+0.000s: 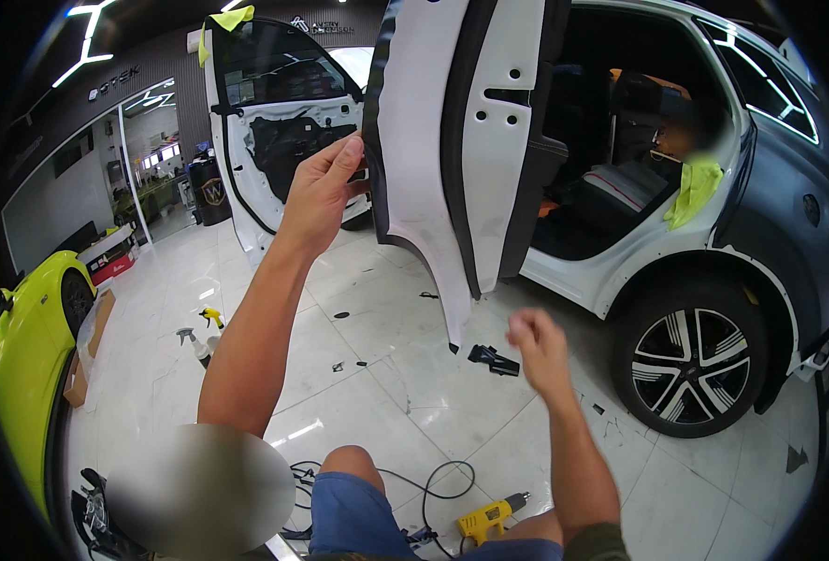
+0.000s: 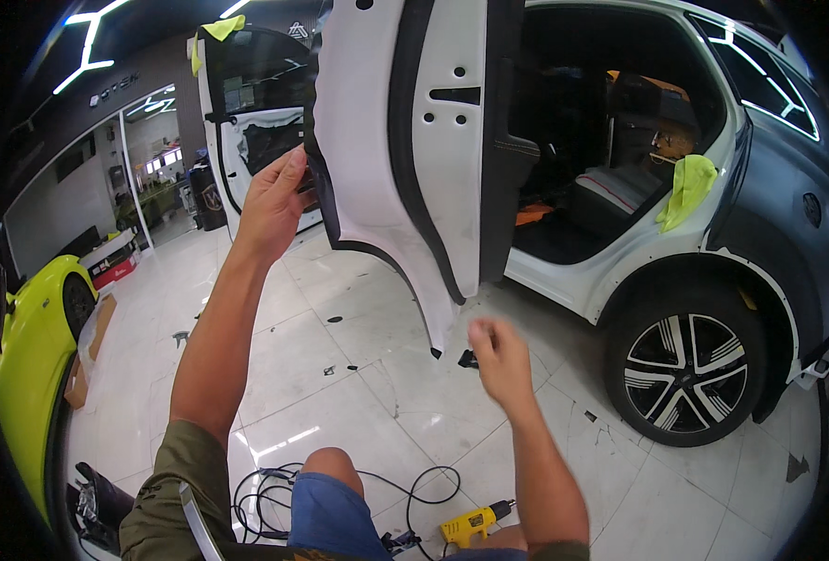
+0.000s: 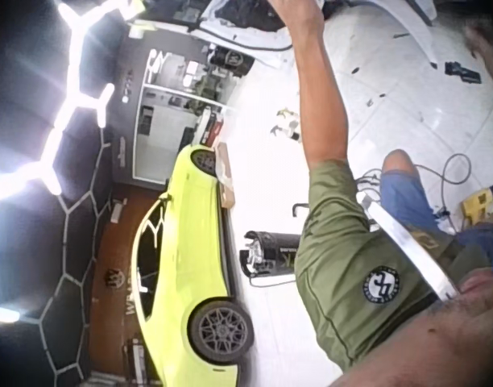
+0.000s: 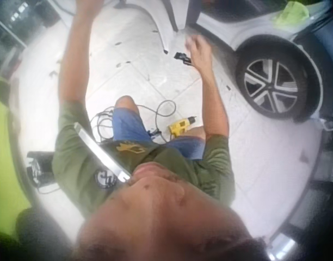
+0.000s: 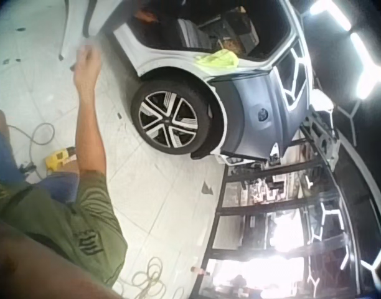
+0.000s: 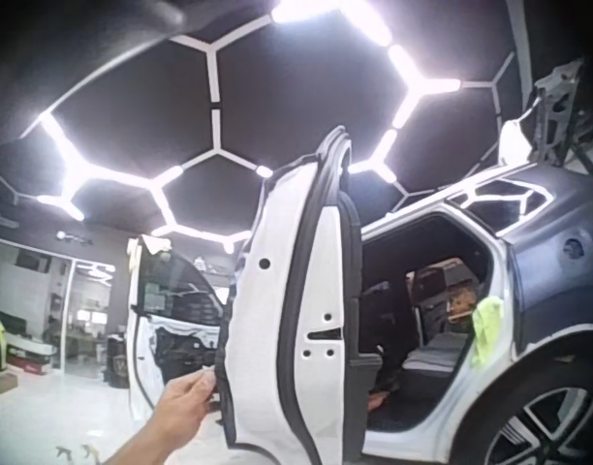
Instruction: The person applies a black vinyl wrap to a white car door panel. They use a yellow heat gun to warm the material and a squeegee to smooth it onto the surface, working along the edges and curves of the door.
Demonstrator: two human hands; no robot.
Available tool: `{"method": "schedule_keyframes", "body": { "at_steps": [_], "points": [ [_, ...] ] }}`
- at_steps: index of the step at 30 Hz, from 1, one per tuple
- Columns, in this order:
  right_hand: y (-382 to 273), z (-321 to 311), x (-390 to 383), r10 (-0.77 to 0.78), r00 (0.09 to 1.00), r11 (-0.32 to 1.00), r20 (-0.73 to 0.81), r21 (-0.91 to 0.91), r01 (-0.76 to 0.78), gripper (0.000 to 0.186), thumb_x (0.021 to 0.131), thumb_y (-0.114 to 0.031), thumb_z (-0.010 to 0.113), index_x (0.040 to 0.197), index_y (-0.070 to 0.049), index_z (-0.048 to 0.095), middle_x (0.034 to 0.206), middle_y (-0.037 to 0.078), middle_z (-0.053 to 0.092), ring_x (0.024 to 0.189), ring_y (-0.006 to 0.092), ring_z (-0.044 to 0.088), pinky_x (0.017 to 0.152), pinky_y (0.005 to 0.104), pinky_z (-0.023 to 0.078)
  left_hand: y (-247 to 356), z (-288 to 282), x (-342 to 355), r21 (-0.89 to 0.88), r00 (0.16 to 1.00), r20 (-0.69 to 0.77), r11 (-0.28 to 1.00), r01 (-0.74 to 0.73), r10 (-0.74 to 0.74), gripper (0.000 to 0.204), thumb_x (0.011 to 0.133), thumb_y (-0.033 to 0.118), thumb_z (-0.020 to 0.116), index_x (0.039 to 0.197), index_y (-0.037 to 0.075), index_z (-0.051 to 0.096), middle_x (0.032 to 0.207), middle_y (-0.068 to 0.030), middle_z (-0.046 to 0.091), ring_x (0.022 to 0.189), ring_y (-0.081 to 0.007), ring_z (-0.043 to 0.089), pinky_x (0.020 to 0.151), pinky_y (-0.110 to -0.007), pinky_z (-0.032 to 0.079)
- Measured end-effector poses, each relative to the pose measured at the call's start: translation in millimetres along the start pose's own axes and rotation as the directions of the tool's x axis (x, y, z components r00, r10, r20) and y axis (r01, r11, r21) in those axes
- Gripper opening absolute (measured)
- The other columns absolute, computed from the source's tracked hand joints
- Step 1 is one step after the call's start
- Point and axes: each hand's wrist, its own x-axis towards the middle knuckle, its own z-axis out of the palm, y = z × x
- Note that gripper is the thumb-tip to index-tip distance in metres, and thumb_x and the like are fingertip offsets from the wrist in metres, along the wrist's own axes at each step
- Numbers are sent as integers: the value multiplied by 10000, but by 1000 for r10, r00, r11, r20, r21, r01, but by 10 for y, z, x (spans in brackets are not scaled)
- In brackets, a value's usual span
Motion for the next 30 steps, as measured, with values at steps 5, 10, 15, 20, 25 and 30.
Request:
{"method": "schedule_keyframes", "body": {
  "at_steps": [5,10,15,20,25,30],
  "points": [
    [-1548,247,777,-423,904,906,65,9,423,229,904,-181,597,1021,10,645,918,136,620,829,235,611,763,305,480,-55,-15,-61,151,999,-30,988,16,-11,404,1001,295,520,1319,46,541,1166,-8,614,1011,-89,562,900,-310,480],
    [-1889,634,1226,-522,853,853,27,51,520,271,878,-200,604,1027,19,662,986,169,646,839,278,637,773,353,497,53,121,-140,481,996,-12,874,-73,90,411,989,253,554,1327,21,532,1053,1,624,883,-60,556,796,-230,486],
    [-2102,733,1417,-529,847,849,50,55,526,234,857,-169,607,964,29,671,926,193,660,833,314,645,762,370,500,74,207,-132,599,980,-60,793,-116,188,388,981,208,568,1300,-12,549,868,36,599,752,-59,489,686,-199,433],
    [-2121,801,1513,-606,794,794,35,-36,607,188,863,-138,597,905,34,659,895,212,653,828,368,624,756,408,492,58,61,-72,172,995,-95,985,0,17,392,996,262,537,1295,9,563,989,-7,634,854,-74,575,807,-259,507],
    [-2082,829,1502,-618,786,786,9,-41,617,187,879,-136,584,891,37,653,885,212,647,832,384,617,758,433,486,131,58,-31,248,996,-83,969,-8,30,396,1004,292,517,1271,6,582,1034,-15,639,902,-79,591,839,-274,516],
    [-2029,816,1575,-655,755,755,8,-6,655,210,888,-158,577,920,34,655,923,207,652,824,375,622,756,420,489,161,75,-22,476,992,-64,877,-62,105,386,1004,298,515,1210,-16,603,1015,-30,658,894,-85,612,791,-261,529]
  ]
}}
